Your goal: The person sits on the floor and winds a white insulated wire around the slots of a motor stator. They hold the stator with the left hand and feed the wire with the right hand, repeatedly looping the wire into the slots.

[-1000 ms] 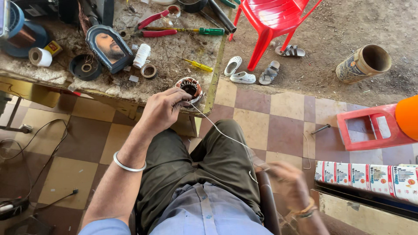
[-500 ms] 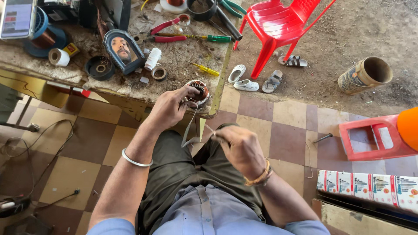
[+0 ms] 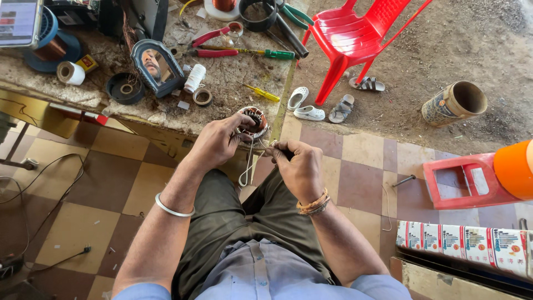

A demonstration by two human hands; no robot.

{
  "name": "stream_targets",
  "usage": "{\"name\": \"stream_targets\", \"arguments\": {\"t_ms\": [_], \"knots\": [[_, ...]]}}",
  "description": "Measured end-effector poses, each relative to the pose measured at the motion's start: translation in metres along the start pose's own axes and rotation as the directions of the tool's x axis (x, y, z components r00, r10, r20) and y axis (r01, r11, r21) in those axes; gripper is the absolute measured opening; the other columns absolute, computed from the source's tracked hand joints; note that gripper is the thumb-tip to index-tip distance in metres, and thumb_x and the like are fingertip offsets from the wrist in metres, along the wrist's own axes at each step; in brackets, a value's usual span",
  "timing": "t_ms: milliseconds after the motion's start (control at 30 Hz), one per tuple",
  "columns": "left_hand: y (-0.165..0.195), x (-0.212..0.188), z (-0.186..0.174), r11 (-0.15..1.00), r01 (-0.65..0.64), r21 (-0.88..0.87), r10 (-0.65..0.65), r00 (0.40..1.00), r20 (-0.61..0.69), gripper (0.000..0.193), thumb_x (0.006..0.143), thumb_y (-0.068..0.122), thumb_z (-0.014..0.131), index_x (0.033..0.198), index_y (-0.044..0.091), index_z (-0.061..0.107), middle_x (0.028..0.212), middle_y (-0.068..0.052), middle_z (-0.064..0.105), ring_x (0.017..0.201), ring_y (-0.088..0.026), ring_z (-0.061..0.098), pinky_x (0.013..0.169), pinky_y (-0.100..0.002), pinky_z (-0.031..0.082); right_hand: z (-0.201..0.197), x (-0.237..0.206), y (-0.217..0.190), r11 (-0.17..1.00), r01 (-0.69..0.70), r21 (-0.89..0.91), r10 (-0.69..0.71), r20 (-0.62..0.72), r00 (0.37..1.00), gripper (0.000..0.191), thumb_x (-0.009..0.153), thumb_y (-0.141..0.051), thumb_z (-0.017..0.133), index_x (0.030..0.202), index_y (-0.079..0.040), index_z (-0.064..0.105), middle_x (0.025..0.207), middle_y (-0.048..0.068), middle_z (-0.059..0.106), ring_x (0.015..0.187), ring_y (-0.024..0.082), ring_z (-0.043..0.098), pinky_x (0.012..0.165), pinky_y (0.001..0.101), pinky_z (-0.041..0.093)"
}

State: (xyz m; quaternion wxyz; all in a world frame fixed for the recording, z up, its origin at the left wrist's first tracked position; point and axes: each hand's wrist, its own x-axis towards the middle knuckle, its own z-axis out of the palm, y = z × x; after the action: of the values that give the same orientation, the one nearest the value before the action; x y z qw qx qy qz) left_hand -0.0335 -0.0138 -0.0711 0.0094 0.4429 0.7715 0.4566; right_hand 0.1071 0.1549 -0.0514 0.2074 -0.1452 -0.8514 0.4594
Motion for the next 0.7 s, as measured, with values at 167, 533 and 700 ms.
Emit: {"name": "stream_targets", "arguments": {"t_ms": [167, 533, 700], "knots": [[0.0012, 0.0002, -0.0018, 0.999, 0.016, -0.034, -0.015, 1.000, 0.010, 0.033, 0.085, -0.005, 0.065, 0.116, 0.007, 0.065, 0.104, -0.015, 0.075, 0.096, -0.032, 0.076, 0.078, -0.041, 0.058, 0.0086, 0.0033, -0.0033, 0.998, 0.045, -0.037, -0.045, -0.012, 0.999, 0.008, 0.086, -0.007, 0.080, 0.091, -0.001, 0.079, 0.076, 0.010, 0.078, 0.064, 0.008, 0.072, 0.057, 0.0266, 0.055], [-0.0008, 0.0020, -0.0039, 0.999, 0.016, -0.034, -0.014, 0.999, 0.049, 0.036, 0.082, -0.007, 0.062, 0.116, 0.007, 0.065, 0.106, -0.013, 0.076, 0.102, -0.031, 0.075, 0.083, -0.040, 0.058, 0.0035, 0.0043, -0.0098, 0.998, 0.009, -0.069, -0.013, -0.057, 0.998, 0.013, 0.086, -0.013, 0.082, 0.091, -0.001, 0.079, 0.071, 0.010, 0.077, 0.058, 0.007, 0.067, 0.053, 0.0270, 0.052], [-0.0038, -0.0003, -0.0016, 0.999, -0.045, 0.004, 0.045, 0.999, 0.012, 0.032, 0.082, -0.005, 0.067, 0.112, 0.007, 0.068, 0.107, -0.014, 0.075, 0.101, -0.035, 0.073, 0.084, -0.042, 0.057, 0.0072, 0.0042, -0.0080, 0.994, 0.013, -0.106, -0.019, -0.055, 0.998, 0.013, 0.086, -0.013, 0.083, 0.089, -0.001, 0.079, 0.071, 0.011, 0.076, 0.057, 0.007, 0.067, 0.053, 0.0272, 0.051]]}}
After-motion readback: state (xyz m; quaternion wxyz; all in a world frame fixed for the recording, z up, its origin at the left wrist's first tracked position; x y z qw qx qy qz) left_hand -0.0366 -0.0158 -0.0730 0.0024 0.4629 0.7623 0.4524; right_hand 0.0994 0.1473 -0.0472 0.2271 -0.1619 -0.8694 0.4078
